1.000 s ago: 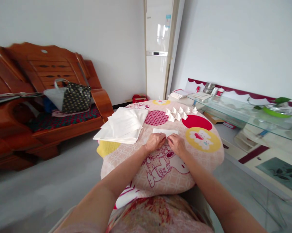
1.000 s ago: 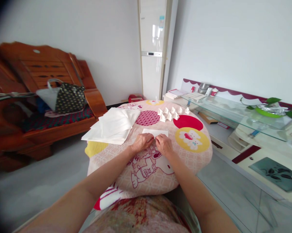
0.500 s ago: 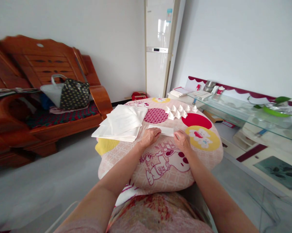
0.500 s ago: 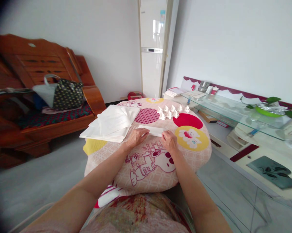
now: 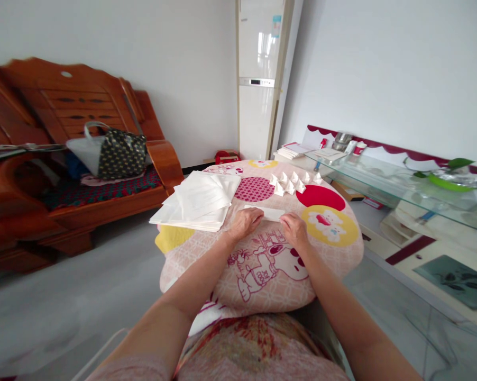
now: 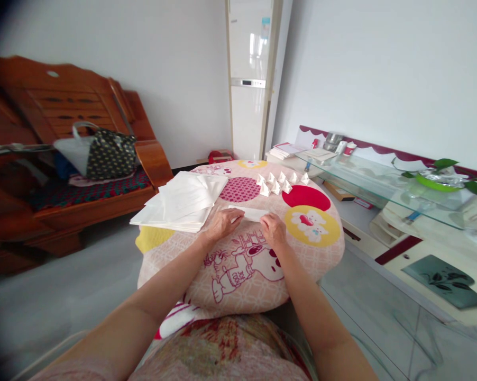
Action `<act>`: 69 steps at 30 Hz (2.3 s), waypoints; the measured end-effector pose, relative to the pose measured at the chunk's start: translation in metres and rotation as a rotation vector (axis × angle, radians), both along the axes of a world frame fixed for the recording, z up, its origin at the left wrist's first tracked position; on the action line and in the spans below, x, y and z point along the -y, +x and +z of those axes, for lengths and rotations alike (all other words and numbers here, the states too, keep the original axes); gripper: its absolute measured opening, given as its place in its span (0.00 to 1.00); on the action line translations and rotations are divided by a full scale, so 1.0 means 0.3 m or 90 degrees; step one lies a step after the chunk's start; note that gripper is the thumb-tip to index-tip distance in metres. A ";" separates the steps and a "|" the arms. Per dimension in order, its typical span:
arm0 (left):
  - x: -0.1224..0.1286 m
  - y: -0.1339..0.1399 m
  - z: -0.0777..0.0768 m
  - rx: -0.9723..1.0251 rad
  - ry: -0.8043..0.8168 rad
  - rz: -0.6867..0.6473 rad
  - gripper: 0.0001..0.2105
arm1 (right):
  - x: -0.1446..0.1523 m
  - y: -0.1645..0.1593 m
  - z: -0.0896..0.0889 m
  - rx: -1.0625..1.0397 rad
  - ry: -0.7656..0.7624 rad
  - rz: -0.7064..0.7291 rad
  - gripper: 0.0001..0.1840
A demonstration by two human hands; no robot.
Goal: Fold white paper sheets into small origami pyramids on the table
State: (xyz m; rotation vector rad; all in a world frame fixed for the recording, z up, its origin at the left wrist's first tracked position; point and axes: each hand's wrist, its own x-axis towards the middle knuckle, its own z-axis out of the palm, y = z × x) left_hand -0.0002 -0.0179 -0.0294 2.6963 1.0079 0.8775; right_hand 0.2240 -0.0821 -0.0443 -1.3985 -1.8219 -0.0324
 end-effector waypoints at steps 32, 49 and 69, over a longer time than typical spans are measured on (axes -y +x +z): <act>-0.010 -0.016 0.019 0.351 -0.118 0.056 0.11 | 0.002 0.020 -0.025 -0.081 0.203 -0.100 0.30; 0.000 0.044 0.010 0.758 -0.465 -0.025 0.18 | 0.020 -0.079 -0.013 -0.146 0.051 -0.024 0.38; 0.000 0.053 -0.005 0.686 -0.466 0.016 0.16 | 0.007 -0.060 -0.039 -0.065 0.001 -0.081 0.37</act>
